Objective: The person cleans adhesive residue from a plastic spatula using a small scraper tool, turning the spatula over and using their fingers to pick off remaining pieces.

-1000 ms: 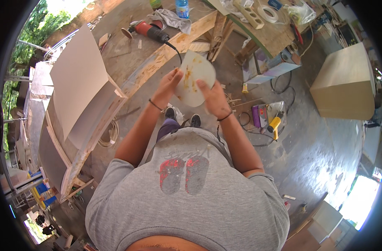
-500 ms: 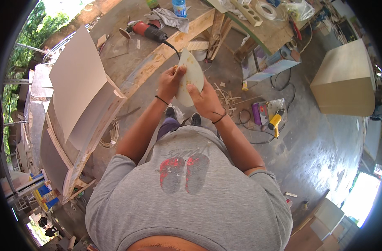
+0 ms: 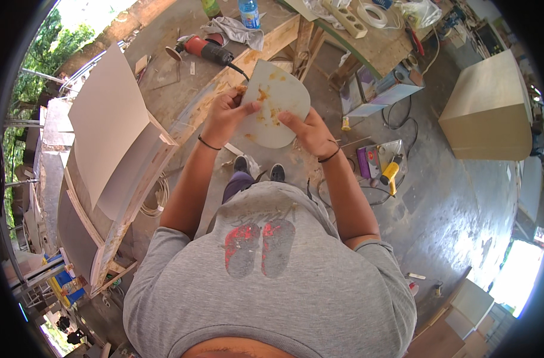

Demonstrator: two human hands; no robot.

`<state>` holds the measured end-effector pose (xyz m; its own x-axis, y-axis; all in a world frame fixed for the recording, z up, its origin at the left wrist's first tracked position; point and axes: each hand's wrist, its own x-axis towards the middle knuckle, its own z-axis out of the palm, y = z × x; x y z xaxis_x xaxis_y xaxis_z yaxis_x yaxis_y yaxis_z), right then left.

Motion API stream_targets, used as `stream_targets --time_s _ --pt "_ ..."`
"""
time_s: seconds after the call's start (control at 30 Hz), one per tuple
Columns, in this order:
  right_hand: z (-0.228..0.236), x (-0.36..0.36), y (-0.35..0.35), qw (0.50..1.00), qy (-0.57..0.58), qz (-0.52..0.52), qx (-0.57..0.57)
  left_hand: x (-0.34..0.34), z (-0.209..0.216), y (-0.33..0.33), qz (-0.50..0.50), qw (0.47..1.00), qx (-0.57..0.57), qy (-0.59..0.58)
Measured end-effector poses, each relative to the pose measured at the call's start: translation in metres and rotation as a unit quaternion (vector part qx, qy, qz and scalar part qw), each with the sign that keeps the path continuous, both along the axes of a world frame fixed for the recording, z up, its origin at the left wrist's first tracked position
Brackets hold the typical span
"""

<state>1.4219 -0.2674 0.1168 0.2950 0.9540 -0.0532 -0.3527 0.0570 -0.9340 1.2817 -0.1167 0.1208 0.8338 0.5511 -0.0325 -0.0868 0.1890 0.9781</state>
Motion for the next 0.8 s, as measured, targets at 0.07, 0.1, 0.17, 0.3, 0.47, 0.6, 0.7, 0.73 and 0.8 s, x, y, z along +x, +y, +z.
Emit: stream_targets --time_s 0.07,0.1,0.17,0.3,0.47,0.6,0.7,0.73,0.8 --pt "-0.001 -0.005 0.002 0.999 -0.036 0.010 -0.009 0.001 -0.005 0.001 0.027 0.999 -0.038 -0.015" --pt "0.001 -0.011 0.003 0.998 -0.054 0.000 -0.017 0.002 -0.013 0.002 0.051 0.998 -0.022 0.002" --pt "0.004 -0.026 0.005 0.995 -0.090 -0.021 -0.034 0.005 -0.027 0.003 0.098 0.994 0.009 0.037" --pt "-0.009 -0.037 0.011 0.991 -0.118 -0.049 -0.041 0.011 -0.033 0.003 0.136 0.979 0.018 0.152" --pt "-0.008 -0.012 0.013 0.996 -0.072 -0.021 -0.052 0.005 -0.032 0.006 0.093 0.980 -0.177 0.001" --pt "-0.004 -0.013 0.007 0.998 -0.049 -0.037 -0.011 0.006 -0.014 0.000 0.062 0.995 0.075 -0.018" --pt "-0.004 -0.023 0.008 0.996 -0.075 -0.043 -0.001 0.006 -0.016 0.014 0.093 0.965 0.238 0.064" --pt "-0.001 -0.028 0.009 0.996 -0.080 -0.049 -0.008 0.008 -0.015 0.014 0.103 0.968 0.214 0.081" --pt "0.001 -0.039 0.010 0.995 -0.087 -0.056 -0.007 0.011 -0.017 0.012 0.133 0.976 0.151 0.089"
